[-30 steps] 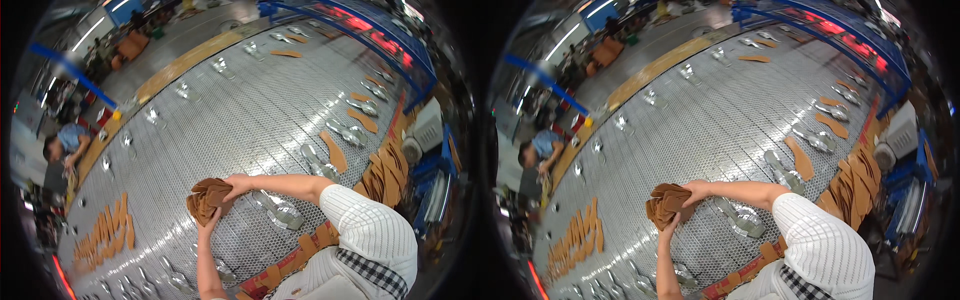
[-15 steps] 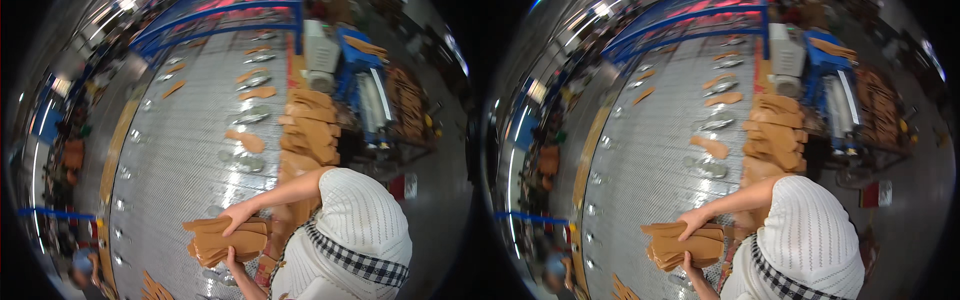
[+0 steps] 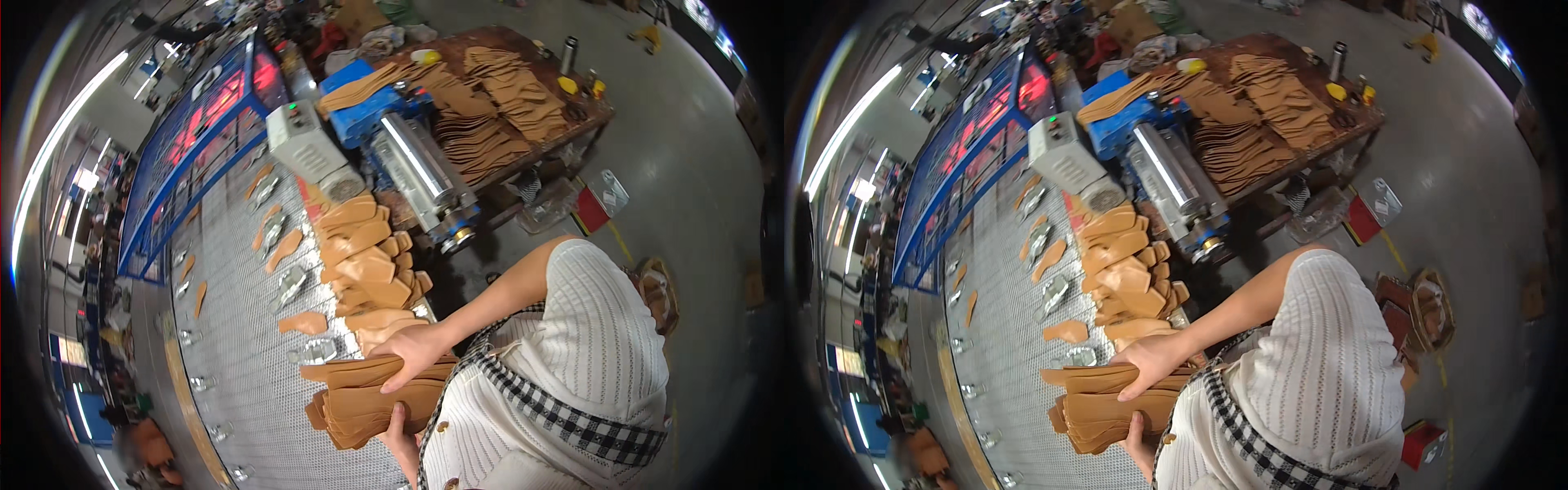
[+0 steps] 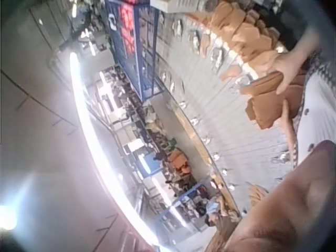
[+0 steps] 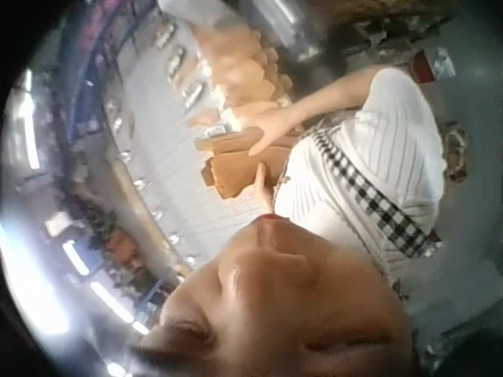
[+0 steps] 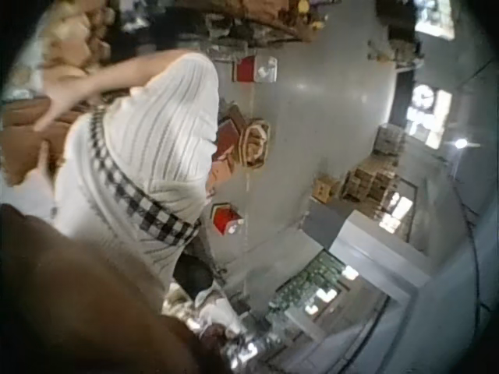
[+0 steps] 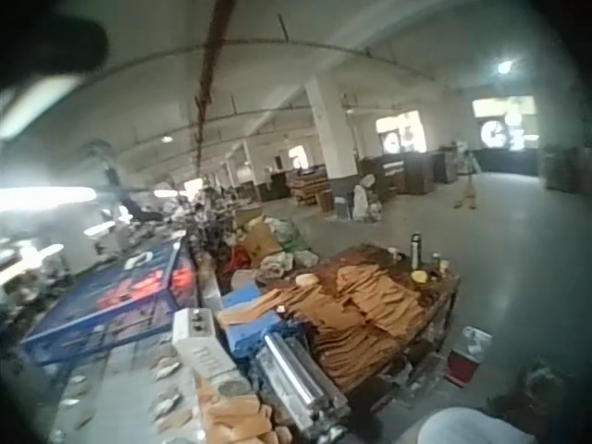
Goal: The person feeds shoe insoles through a roller machine and arranges the insoles onto a conveyor belt by hand.
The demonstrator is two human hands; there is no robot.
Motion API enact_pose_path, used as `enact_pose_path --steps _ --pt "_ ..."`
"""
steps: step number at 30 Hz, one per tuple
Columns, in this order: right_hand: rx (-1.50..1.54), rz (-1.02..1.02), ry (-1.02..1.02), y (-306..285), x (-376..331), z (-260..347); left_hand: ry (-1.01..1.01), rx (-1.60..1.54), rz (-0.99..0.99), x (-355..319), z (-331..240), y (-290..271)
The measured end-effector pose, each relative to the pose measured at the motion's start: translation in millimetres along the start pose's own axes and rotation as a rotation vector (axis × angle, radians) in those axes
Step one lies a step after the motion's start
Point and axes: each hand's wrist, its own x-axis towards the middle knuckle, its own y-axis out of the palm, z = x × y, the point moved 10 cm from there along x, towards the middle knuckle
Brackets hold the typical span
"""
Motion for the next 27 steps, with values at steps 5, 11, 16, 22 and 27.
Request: enact_pose_path --steps 5,11,16,22,27 --pt "0.064 -0.147 -0.071 -86.1 -73.6 -9.0 0.087 0.059 0.167 11.6 -2.6 93.6" --pt "-0.230 -0.350 -0.191 -224.8 -175.7 -42.9 0.014 0.666 0.486 35.0 40.1 245.5" --pt "-0.424 -0.312 -0.076 -334.6 -255.4 -135.0 0.809 1.243 0.880 35.8 80.7 438.0" --pt "-0.509 -0.256 -0.005 -469.4 -300.1 -228.6 0.804 1.010 0.732 103.4 148.2 578.2" --pt "-0.398 -0.137 0.118 -565.7 -311.9 -314.2 1.259 1.196 0.692 111.6 177.1 692.0"
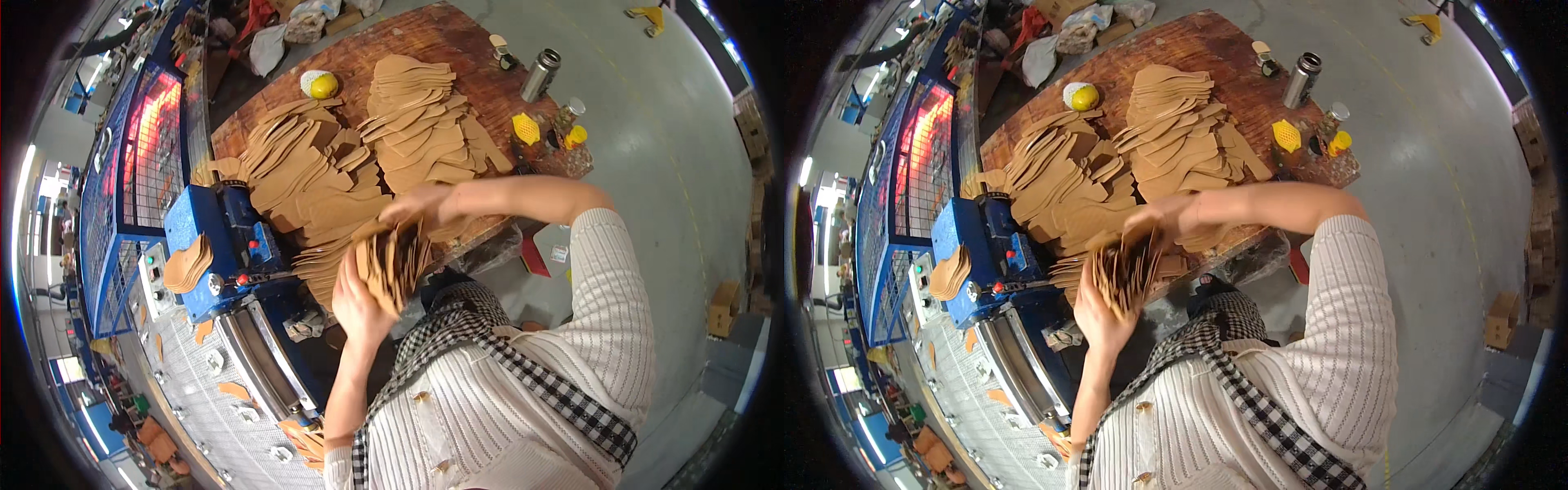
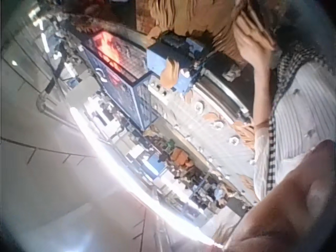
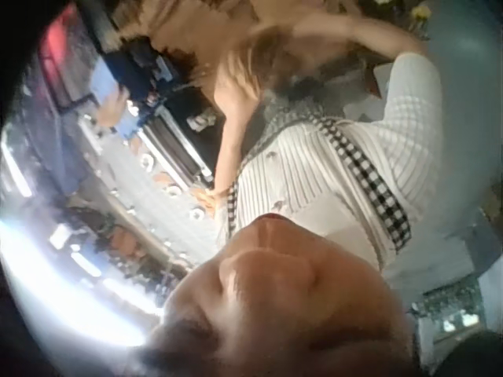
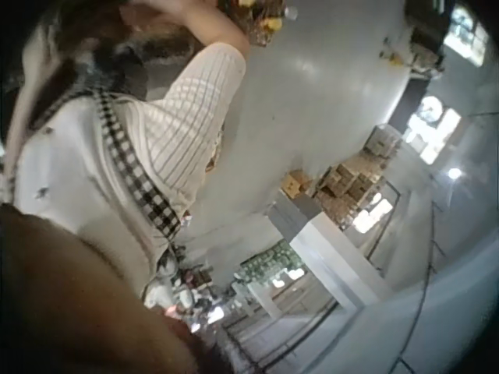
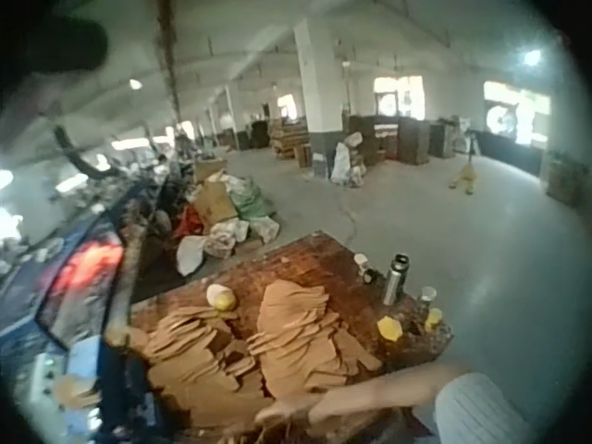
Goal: The person feeds shoe insoles through a roller machine and arranges the insoles onto a conveyor belt by hand.
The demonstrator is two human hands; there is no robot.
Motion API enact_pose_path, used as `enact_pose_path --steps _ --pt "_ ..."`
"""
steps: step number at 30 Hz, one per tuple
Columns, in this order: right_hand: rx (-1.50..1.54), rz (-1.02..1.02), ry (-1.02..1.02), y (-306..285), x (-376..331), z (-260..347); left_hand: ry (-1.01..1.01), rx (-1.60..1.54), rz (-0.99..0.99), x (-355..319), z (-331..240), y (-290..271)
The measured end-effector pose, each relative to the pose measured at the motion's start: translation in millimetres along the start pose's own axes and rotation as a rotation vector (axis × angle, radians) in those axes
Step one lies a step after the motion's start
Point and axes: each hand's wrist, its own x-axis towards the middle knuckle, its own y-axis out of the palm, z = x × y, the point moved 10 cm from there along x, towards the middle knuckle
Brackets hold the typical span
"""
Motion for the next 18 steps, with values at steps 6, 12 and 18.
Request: enact_pose_path --steps 6,12,18 --pt "-0.580 -0.204 -0.599 -99.8 4.8 -34.7 0.063 0.185 -0.308 69.5 -20.4 49.1" --pt "-1.108 0.040 -0.578 -125.3 0.9 -108.8 0.078 0.401 0.228 81.1 -37.0 201.4" --pt "-1.284 0.041 -0.344 -122.8 6.3 -160.5 0.294 0.636 0.150 54.3 -11.0 237.1"
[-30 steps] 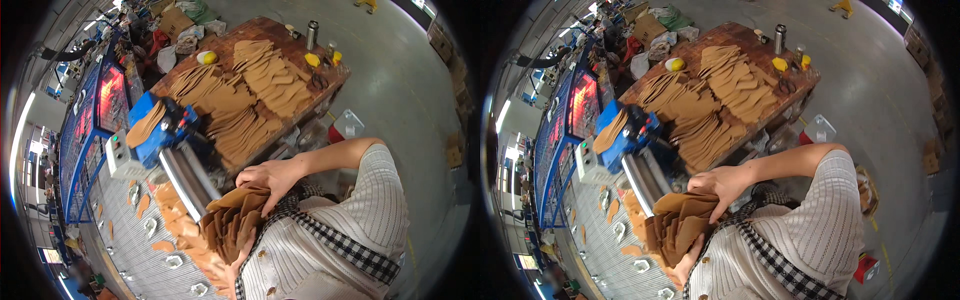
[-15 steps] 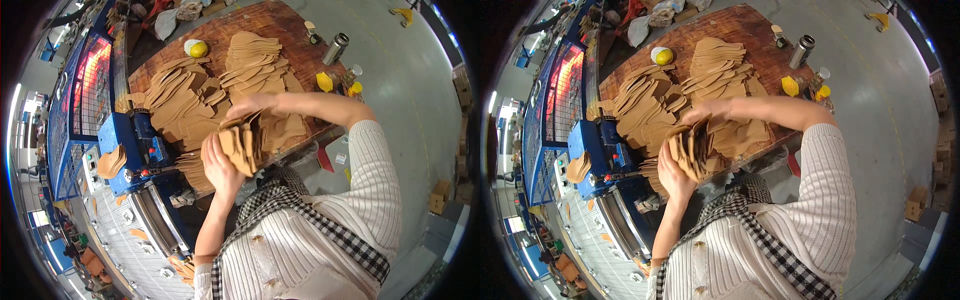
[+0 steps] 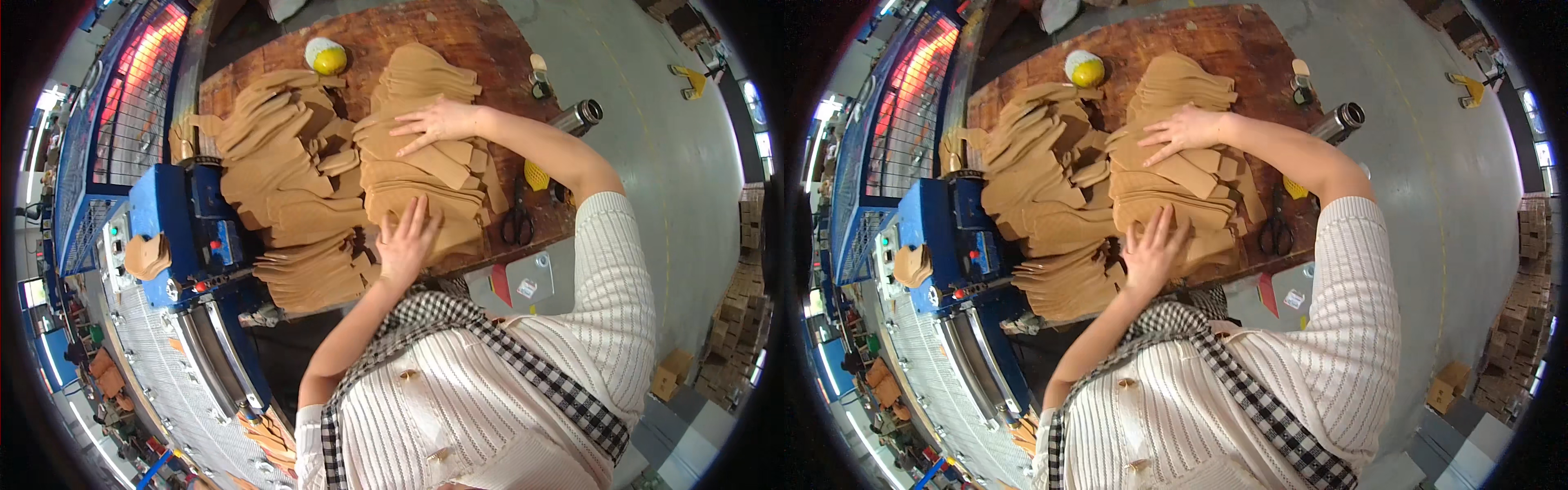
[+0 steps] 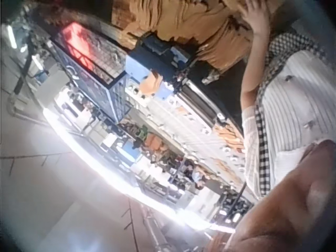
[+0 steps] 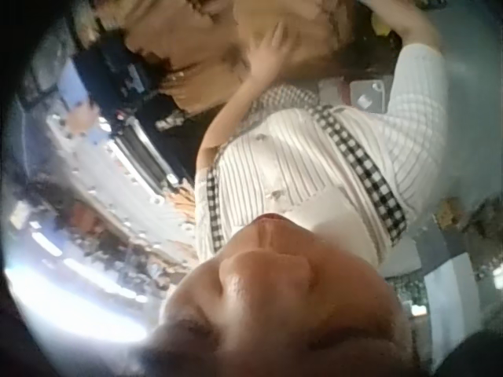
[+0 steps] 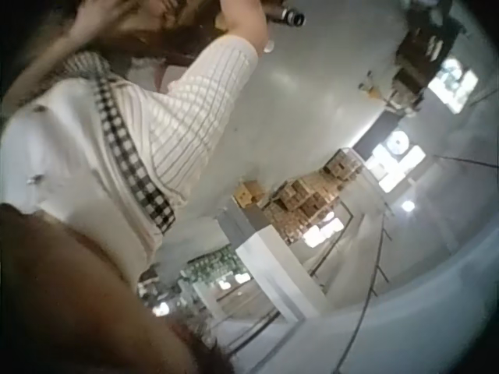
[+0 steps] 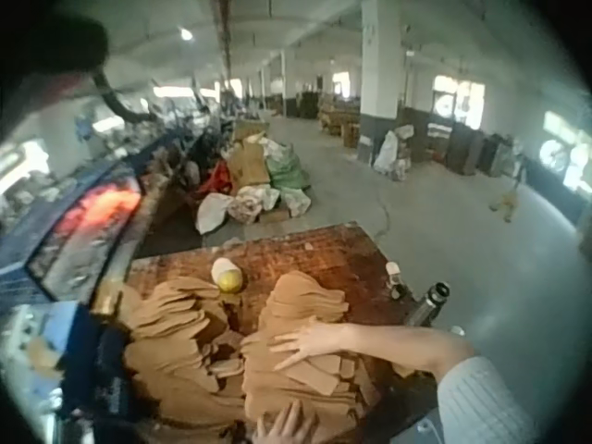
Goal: The person feeds shoe insoles through a roller machine and arranges the insoles onto a conveyor belt by hand.
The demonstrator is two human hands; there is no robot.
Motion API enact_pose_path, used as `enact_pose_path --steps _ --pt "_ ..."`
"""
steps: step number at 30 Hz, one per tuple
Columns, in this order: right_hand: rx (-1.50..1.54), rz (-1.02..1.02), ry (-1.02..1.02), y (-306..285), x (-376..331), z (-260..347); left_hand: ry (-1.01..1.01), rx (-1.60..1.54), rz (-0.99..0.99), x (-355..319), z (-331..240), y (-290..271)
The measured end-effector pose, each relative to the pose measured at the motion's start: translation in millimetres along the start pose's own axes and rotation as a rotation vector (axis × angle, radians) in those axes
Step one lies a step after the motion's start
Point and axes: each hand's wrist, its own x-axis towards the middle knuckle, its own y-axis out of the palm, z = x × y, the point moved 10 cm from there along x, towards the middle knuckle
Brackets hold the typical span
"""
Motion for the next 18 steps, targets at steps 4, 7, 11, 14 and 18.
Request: enact_pose_path --steps 4,7,11,14,18 --pt "0.290 -0.155 0.244 -20.1 -30.9 -19.1 -0.003 -0.058 -0.070 17.1 26.1 -29.4" --pt "0.421 -0.327 0.463 -47.1 -26.9 4.6 -0.174 -0.404 0.179 9.6 63.4 16.8" --pt "0.542 -0.518 0.471 -73.5 -27.7 99.4 -0.218 -0.593 0.168 9.9 66.9 20.4" --pt "0.589 -0.487 0.528 -62.4 -28.7 146.0 -0.217 -0.555 0.070 0.1 60.7 10.3" --pt "0.295 -0.377 0.788 -28.0 -50.9 164.6 -0.476 -0.723 -0.035 -18.9 71.2 9.2"
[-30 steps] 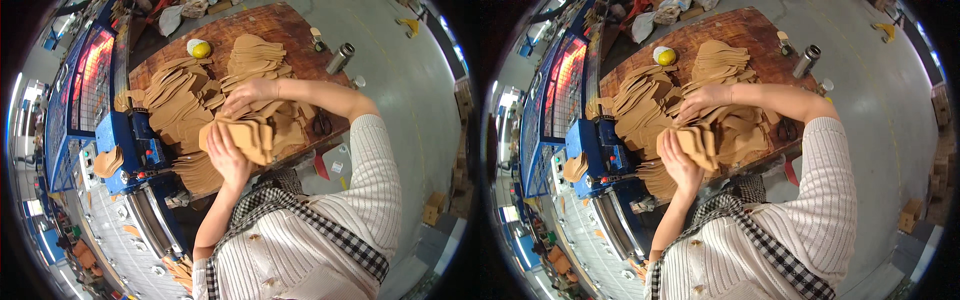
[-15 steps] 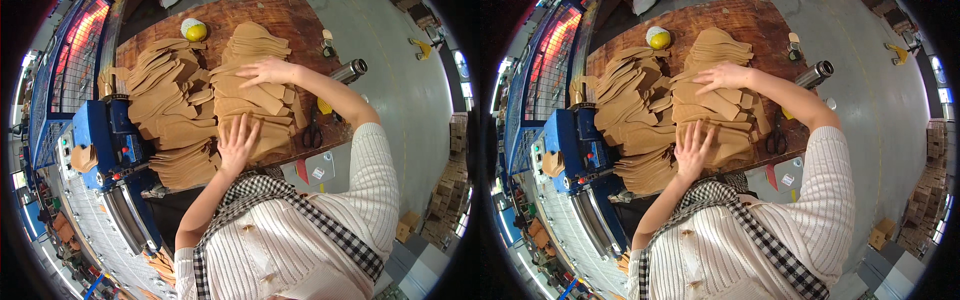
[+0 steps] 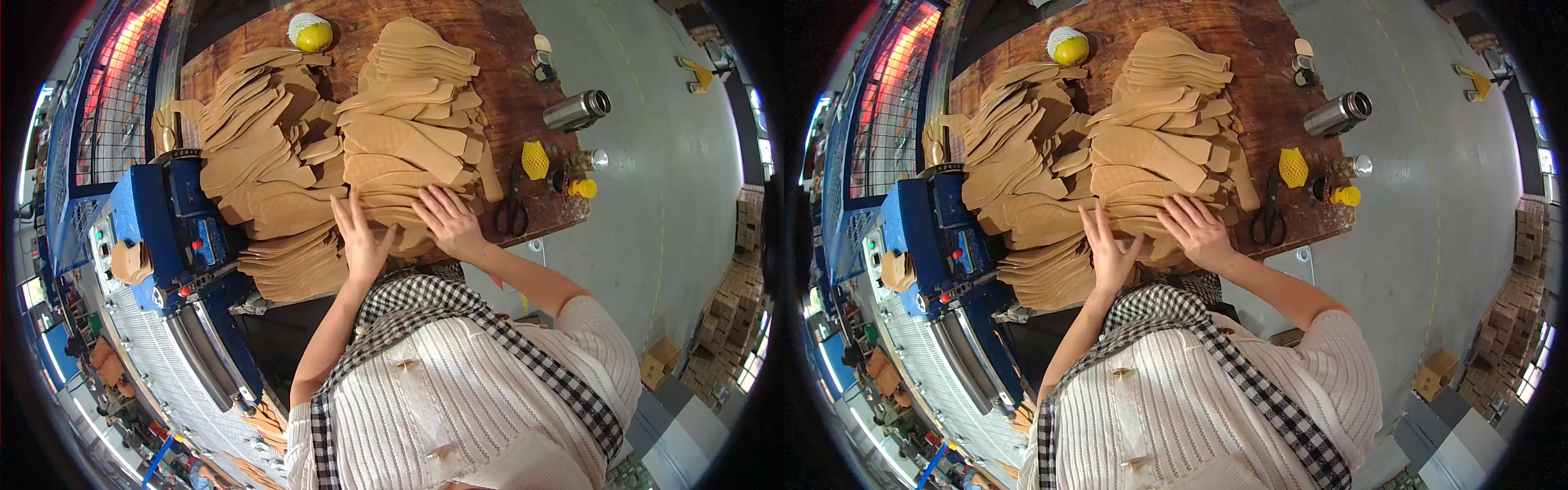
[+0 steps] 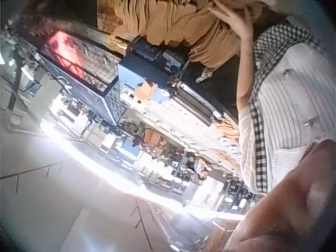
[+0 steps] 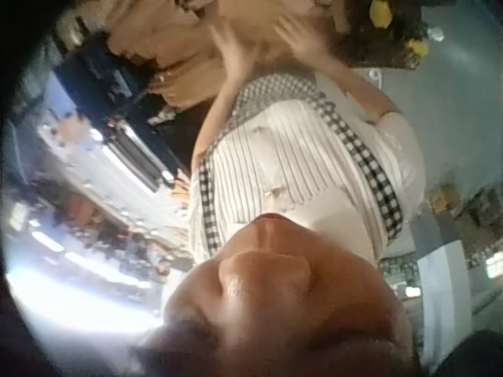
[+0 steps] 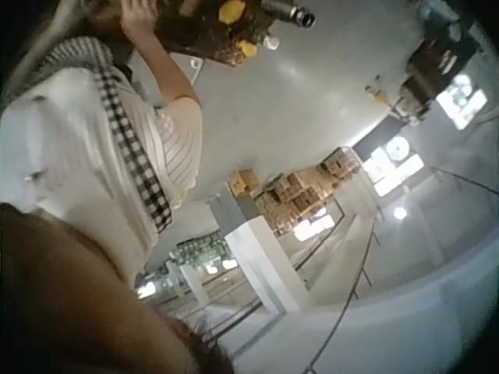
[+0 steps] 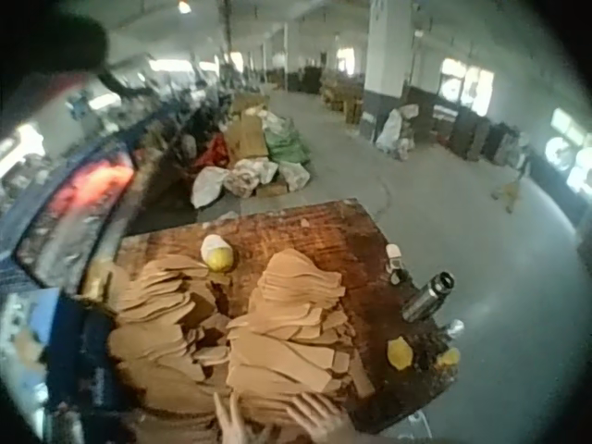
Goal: The person feeds shoe insoles through a roller machine and arranges the insoles onto a conveyor belt by hand.
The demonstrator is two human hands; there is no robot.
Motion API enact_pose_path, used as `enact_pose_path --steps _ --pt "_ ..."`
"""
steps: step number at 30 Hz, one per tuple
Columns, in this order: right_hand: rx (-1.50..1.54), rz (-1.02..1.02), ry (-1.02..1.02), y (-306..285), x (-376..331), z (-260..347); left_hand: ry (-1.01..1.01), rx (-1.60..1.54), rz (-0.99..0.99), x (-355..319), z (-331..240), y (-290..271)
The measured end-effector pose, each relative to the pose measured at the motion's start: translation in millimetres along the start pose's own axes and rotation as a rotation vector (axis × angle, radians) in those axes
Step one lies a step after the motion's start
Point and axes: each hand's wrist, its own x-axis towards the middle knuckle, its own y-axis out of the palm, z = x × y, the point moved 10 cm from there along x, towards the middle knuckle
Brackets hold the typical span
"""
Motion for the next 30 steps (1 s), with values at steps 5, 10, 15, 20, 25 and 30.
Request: enact_pose_path --steps 5,10,15,20,25,30 --pt "-0.064 -0.086 0.133 5.6 -3.6 -6.3 -0.193 -0.294 -0.005 -8.0 34.2 13.6" --pt "-0.110 -0.127 0.086 8.6 -2.2 4.3 -0.261 0.032 0.101 -6.1 49.2 11.3" --pt "-0.144 -0.039 0.057 55.8 1.8 27.6 -0.444 -0.202 0.227 -10.6 100.2 28.2" --pt "-0.028 0.091 0.327 91.0 -23.7 -4.3 -0.475 -0.271 0.304 -6.3 95.6 37.3" --pt "-0.062 0.073 0.183 78.3 1.6 10.5 -0.610 -0.533 0.269 -31.5 135.5 67.7" --pt "-0.031 0.107 0.098 64.0 6.8 11.4 -0.479 -0.381 0.143 -47.2 131.9 41.9"
